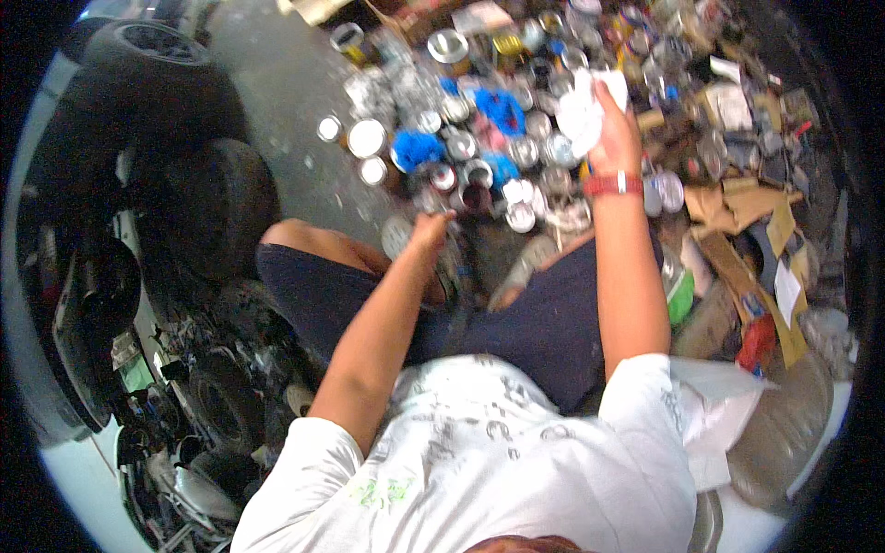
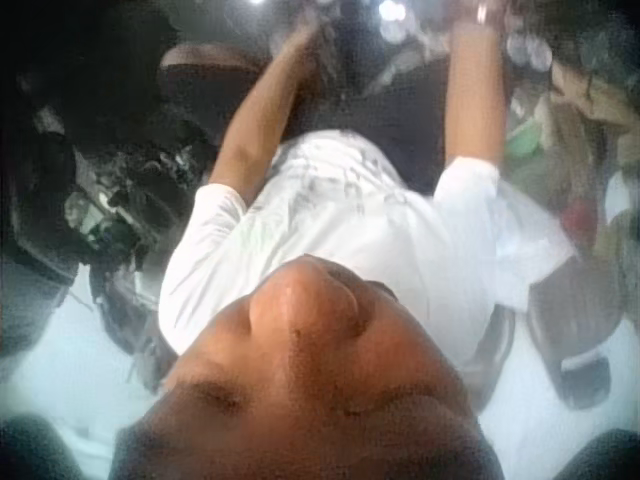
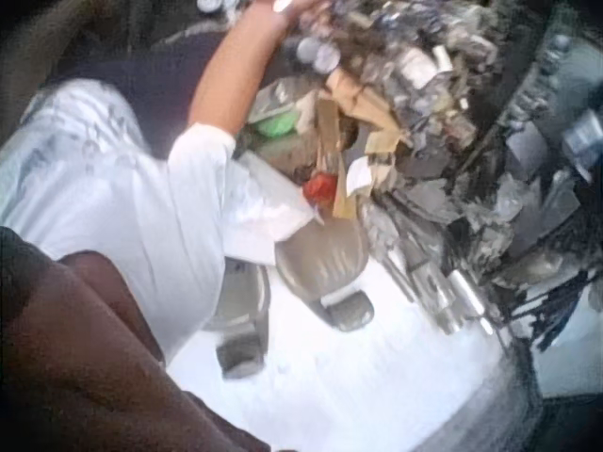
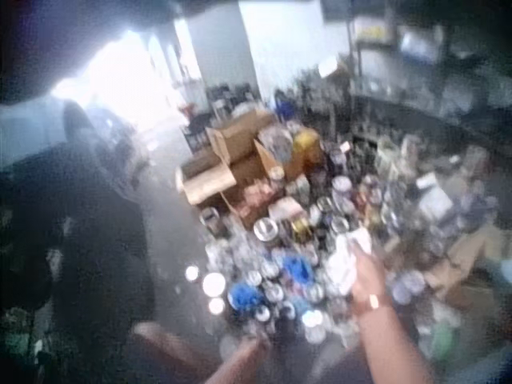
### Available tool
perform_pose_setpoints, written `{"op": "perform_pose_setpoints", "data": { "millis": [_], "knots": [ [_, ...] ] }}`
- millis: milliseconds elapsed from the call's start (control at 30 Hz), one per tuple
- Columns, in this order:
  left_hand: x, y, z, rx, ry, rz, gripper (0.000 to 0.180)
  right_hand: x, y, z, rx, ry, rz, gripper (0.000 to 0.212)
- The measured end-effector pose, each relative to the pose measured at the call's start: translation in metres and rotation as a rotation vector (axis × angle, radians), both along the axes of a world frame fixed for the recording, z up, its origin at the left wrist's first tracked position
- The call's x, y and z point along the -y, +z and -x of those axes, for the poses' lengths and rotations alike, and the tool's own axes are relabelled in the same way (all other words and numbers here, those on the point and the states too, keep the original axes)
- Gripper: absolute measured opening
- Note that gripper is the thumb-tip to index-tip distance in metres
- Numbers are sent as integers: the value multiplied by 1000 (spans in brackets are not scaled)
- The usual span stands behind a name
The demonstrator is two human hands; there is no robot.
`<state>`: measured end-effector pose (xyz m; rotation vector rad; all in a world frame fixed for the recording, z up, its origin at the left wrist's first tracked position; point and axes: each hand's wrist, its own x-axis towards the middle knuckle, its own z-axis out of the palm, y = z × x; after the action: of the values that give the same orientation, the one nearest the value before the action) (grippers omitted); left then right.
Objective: The person sits on the floor and wipes the exterior of several small metal paint cans using a white cloth and a pink rag. They handle the cans one at a time, rotating them to clean different sides before placing them back on the floor.
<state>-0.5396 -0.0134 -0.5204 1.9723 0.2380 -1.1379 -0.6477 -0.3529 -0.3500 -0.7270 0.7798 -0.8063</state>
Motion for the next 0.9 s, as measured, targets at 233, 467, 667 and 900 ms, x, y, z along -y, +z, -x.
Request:
{"op": "perform_pose_setpoints", "data": {
  "millis": [233,467,667,900],
  "knots": [
    [0,-51,18,-281,-479,-360,99,-1,11,-14,84,-108,-31,30],
    [-9,-155,33,-74,-74,-311,100,-2,5,-29,132,-4,-35,31],
    [-55,-176,11,-135,-334,-237,87,-4,4,-44,140,32,-65,36],
    [-29,-50,1,116,-261,-114,79,-18,-5,-59,206,208,-4,36]
  ]
}}
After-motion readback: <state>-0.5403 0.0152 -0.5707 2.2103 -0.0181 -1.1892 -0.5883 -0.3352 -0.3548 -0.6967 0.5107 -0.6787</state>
